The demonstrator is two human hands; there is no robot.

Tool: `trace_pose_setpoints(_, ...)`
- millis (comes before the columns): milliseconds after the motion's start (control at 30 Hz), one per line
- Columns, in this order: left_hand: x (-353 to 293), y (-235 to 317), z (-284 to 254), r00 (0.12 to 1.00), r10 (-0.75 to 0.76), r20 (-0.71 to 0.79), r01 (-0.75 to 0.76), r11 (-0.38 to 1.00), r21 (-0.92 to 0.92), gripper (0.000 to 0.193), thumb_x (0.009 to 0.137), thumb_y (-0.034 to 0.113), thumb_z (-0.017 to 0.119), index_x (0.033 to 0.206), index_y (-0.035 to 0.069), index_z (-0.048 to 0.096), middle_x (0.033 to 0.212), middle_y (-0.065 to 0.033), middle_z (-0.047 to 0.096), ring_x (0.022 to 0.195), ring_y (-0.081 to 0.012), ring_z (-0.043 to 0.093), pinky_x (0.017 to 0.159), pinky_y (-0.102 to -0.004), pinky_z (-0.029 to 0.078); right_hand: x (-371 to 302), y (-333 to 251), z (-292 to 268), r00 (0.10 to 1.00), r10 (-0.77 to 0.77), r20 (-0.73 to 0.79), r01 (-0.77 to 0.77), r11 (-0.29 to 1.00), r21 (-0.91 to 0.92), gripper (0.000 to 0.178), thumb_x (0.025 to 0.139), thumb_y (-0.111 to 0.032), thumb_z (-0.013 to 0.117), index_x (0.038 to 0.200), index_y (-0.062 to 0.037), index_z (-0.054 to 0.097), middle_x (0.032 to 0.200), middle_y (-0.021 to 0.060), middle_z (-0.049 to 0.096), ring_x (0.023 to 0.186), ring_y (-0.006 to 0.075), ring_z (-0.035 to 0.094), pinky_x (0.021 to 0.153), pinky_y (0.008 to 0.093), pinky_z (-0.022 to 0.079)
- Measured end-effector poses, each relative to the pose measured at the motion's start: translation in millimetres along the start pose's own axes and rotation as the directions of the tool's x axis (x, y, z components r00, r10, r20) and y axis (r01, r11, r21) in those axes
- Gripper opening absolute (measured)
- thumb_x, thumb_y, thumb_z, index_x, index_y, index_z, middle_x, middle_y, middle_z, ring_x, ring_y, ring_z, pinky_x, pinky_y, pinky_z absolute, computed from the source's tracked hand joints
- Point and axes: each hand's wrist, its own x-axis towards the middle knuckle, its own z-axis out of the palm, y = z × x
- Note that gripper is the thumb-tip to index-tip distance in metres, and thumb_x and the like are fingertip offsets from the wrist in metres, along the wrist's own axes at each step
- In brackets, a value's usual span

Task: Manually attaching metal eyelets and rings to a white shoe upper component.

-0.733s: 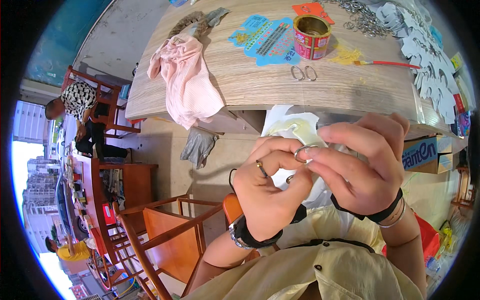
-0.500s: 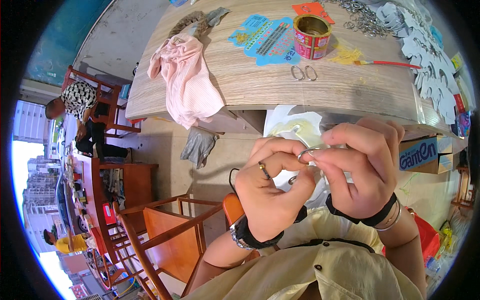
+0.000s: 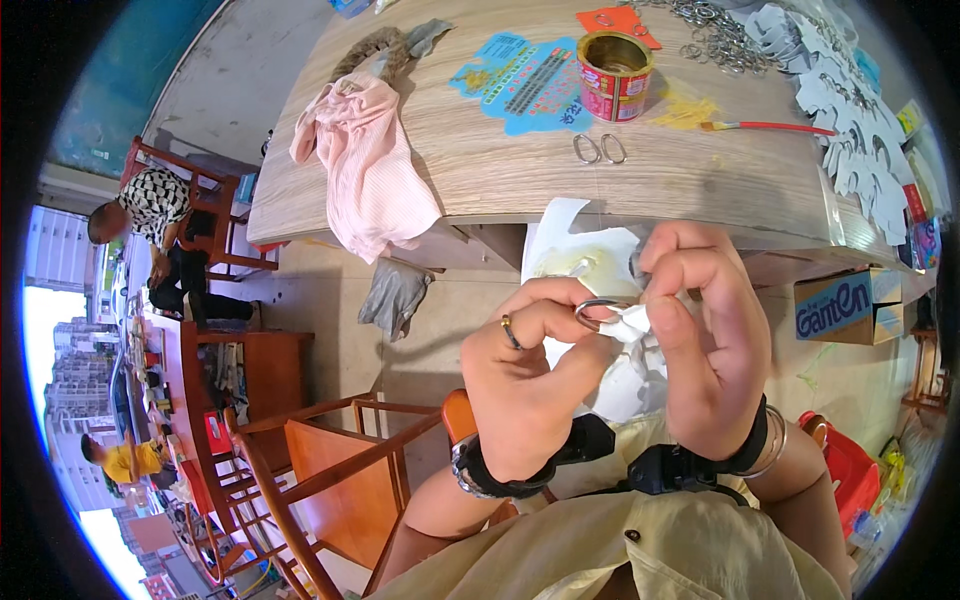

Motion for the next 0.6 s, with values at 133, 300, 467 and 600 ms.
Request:
trace_pose_setpoints(133, -2.3, -1.2, 2.0, 0.995, 0.083, -0.064, -0.071, 0.983, 0.172, 0.006, 0.065, -0.007, 0.063, 0.067, -0.002, 0.060, 0.089, -0.0076, 0.063, 0.077, -0.0124, 0.058, 0.071, -0.0261, 0.046, 4.0, -11.0, -1.4, 0.994, -0.075, 0.082, 0.096, 0.950, -0.297, 0.008, 0.081, -0.007, 0.055, 0.087, -0.0057, 0.050, 0.089, 0.0102, 0.055, 0.080, 0.0276, 0.047, 0.074, 0.0367, 0.033)
trace_pose_setpoints(300, 0.3, -7.7, 0.8, 0.947, 0.321, -0.010, -0.291, 0.872, 0.394, 0.005, 0.063, -0.003, 0.064, 0.066, -0.001, 0.063, 0.088, -0.0065, 0.065, 0.075, -0.0146, 0.060, 0.069, -0.0264, 0.046, 6.6, -17.9, -3.8, 0.982, -0.074, 0.176, 0.144, 0.890, -0.432, 0.013, 0.076, -0.003, 0.055, 0.087, -0.0049, 0.047, 0.085, 0.0103, 0.050, 0.078, 0.0292, 0.045, 0.071, 0.0388, 0.031)
trace_pose_setpoints(467, 0.5, -5.8, 2.6, 0.948, 0.319, 0.005, -0.287, 0.846, 0.450, 0.003, 0.063, -0.003, 0.063, 0.066, -0.001, 0.063, 0.088, -0.0075, 0.065, 0.076, -0.0166, 0.061, 0.070, -0.0275, 0.046, 3.4, -14.7, 2.2, 0.986, -0.071, 0.153, 0.134, 0.879, -0.457, 0.019, 0.071, -0.001, 0.056, 0.087, -0.0044, 0.047, 0.085, 0.0107, 0.050, 0.078, 0.0293, 0.045, 0.071, 0.0394, 0.032)
trace_pose_setpoints(600, 0.9, -2.1, 0.5, 0.980, 0.196, -0.028, -0.176, 0.927, 0.330, 0.003, 0.064, -0.003, 0.062, 0.066, -0.003, 0.062, 0.089, -0.0082, 0.065, 0.076, -0.0142, 0.060, 0.070, -0.0262, 0.046, -2.0, 4.3, 9.7, 0.957, -0.274, 0.097, 0.288, 0.846, -0.449, 0.026, 0.068, -0.002, 0.060, 0.092, -0.0045, 0.050, 0.084, 0.0071, 0.053, 0.077, 0.0261, 0.048, 0.071, 0.0384, 0.033)
